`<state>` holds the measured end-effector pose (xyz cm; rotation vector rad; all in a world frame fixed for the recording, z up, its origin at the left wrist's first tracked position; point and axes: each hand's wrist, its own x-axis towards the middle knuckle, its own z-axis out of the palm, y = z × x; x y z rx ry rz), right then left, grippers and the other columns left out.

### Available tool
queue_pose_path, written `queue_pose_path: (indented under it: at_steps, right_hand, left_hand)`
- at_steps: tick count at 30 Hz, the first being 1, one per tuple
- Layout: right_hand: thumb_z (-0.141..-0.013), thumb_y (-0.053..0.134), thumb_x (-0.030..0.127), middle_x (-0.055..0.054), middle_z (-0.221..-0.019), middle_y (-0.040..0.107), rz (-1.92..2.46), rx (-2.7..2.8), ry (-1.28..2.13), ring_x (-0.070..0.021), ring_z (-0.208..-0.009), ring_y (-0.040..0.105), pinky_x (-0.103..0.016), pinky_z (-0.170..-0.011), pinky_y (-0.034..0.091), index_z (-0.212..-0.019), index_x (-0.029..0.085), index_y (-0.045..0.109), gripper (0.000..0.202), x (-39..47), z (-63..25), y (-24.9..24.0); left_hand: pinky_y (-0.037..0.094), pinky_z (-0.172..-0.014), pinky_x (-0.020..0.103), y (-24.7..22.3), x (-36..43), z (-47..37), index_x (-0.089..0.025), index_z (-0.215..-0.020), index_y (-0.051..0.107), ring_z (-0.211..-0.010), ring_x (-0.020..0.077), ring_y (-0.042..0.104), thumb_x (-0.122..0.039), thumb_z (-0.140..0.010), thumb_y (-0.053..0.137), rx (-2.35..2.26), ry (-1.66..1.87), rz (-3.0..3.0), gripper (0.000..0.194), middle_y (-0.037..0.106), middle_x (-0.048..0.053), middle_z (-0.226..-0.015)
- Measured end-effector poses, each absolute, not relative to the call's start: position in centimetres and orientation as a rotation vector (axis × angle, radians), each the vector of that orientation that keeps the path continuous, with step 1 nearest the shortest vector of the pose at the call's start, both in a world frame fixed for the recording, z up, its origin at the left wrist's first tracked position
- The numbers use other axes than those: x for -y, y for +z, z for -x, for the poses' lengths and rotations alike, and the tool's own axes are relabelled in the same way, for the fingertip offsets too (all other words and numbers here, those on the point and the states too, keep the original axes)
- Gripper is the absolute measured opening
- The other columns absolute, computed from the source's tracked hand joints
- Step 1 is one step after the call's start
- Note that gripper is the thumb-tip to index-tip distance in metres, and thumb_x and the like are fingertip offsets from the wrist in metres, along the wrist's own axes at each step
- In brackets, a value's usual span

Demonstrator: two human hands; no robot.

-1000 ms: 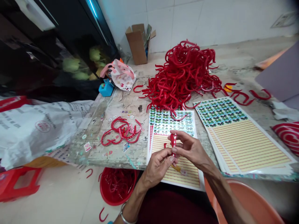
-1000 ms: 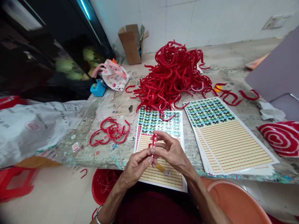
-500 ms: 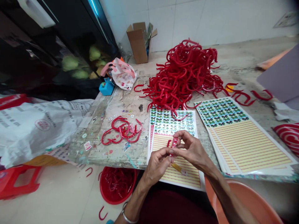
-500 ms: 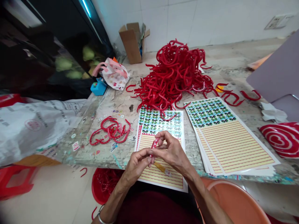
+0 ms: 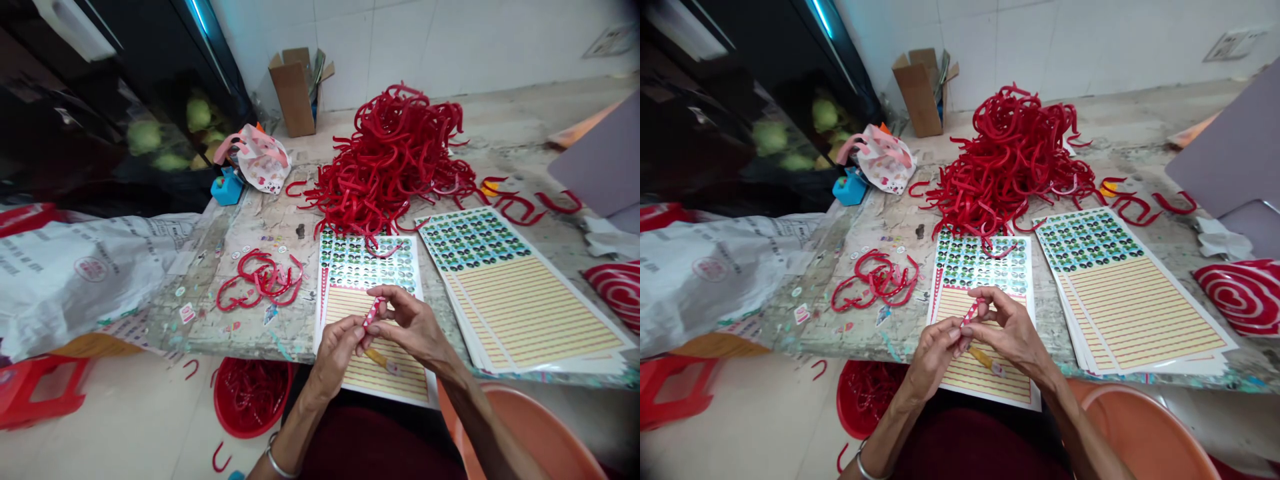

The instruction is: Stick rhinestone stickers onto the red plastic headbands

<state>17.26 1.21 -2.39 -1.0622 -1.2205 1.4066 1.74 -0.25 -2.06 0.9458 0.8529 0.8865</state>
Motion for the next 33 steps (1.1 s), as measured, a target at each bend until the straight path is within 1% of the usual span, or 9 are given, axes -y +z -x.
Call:
queue_pose_path:
  at_steps: [3,5,9,15,20,22,25,28,33]
  right_hand:
    - [-0.069,0.072,0.030,0.002,-0.071,0.053,1.066,1.159,1.404,-0.0103,-0.061,0.054,-0.024,-0.057,0.051,-0.099,0.021,0.057,0.034,-1.3,-17.3,-3.0]
    - [-0.070,0.071,0.031,0.001,-0.068,0.054,1.091,1.156,1.334,-0.0103,-0.060,0.054,-0.023,-0.056,0.050,-0.091,0.019,0.059,0.026,-1.4,-17.3,-3.2]
    - [-0.071,0.069,0.033,0.001,-0.069,0.056,1.099,1.112,1.318,-0.0104,-0.058,0.056,-0.023,-0.053,0.050,-0.084,0.018,0.061,0.022,-1.6,-17.2,-3.0]
    - [-0.073,0.068,0.032,0.002,-0.063,0.059,1.091,1.061,1.367,-0.0103,-0.052,0.058,-0.023,-0.051,0.050,-0.080,0.017,0.061,0.018,-1.5,-17.3,-2.9]
    - [-0.074,0.066,0.037,0.000,-0.068,0.060,1.137,1.087,1.331,-0.0111,-0.055,0.058,-0.024,-0.052,0.050,-0.084,0.018,0.062,0.021,-1.2,-17.4,-2.7]
    - [-0.073,0.068,0.036,0.000,-0.071,0.059,1.110,1.107,1.355,-0.0118,-0.059,0.058,-0.025,-0.056,0.051,-0.090,0.019,0.061,0.025,-0.9,-17.4,-2.7]
    - [-0.065,0.075,0.033,0.001,-0.073,0.057,1.058,1.147,1.392,-0.0133,-0.065,0.058,-0.027,-0.061,0.051,-0.101,0.021,0.057,0.042,-0.5,-17.4,-2.7]
    - [-0.062,0.078,0.031,0.001,-0.074,0.056,1.106,1.209,1.312,-0.0129,-0.065,0.057,-0.027,-0.064,0.050,-0.104,0.022,0.055,0.048,-0.3,-17.3,-2.6]
    - [-0.065,0.076,0.031,0.003,-0.066,0.054,1.149,1.179,1.308,-0.0111,-0.058,0.056,-0.025,-0.057,0.049,-0.098,0.020,0.055,0.041,-0.2,-16.8,-2.2]
  left_hand:
    - [0.032,-0.057,0.024,-1.8,0.4,-2.2,-0.011,-0.077,0.063,-0.061,0.0118,0.038,-0.033,-0.084,0.045,-0.811,0.885,-0.874,0.029,0.046,0.003,-0.065]
    - [0.032,-0.057,0.025,-1.5,0.4,-2.3,-0.011,-0.079,0.065,-0.062,0.0124,0.038,-0.034,-0.084,0.044,-0.829,0.891,-0.883,0.032,0.047,0.004,-0.066]
    - [0.034,-0.059,0.026,-1.2,0.6,-2.1,-0.012,-0.082,0.067,-0.061,0.0122,0.039,-0.035,-0.084,0.046,-0.862,0.894,-0.979,0.030,0.046,0.002,-0.063]
    - [0.039,-0.080,0.030,-0.8,0.6,-2.0,-0.014,-0.086,0.067,-0.080,0.0180,0.054,-0.033,-0.081,0.057,-0.908,0.869,-1.105,0.022,0.061,0.005,-0.078]
    - [0.040,-0.070,0.028,-0.7,0.6,-2.3,-0.013,-0.085,0.067,-0.078,0.0187,0.053,-0.037,-0.083,0.052,-0.991,0.854,-1.196,0.028,0.060,0.006,-0.077]
    - [0.038,-0.064,0.026,-0.8,0.6,-2.3,-0.013,-0.083,0.065,-0.069,0.0155,0.048,-0.037,-0.084,0.051,-0.992,0.862,-1.198,0.028,0.055,0.004,-0.070]
    - [0.032,-0.057,0.024,-0.9,0.7,-2.4,-0.014,-0.075,0.060,-0.060,0.0118,0.038,-0.038,-0.086,0.048,-0.981,0.887,-1.166,0.028,0.043,0.000,-0.063]
    - [0.029,-0.057,0.025,-1.0,0.8,-2.6,-0.016,-0.068,0.053,-0.059,0.0111,0.034,-0.036,-0.088,0.043,-0.987,0.913,-1.145,0.031,0.040,-0.002,-0.062]
    - [0.031,-0.062,0.026,-0.9,1.1,-2.7,-0.016,-0.072,0.054,-0.063,0.0125,0.037,-0.036,-0.093,0.028,-1.011,0.948,-1.154,0.039,0.042,0.000,-0.065]
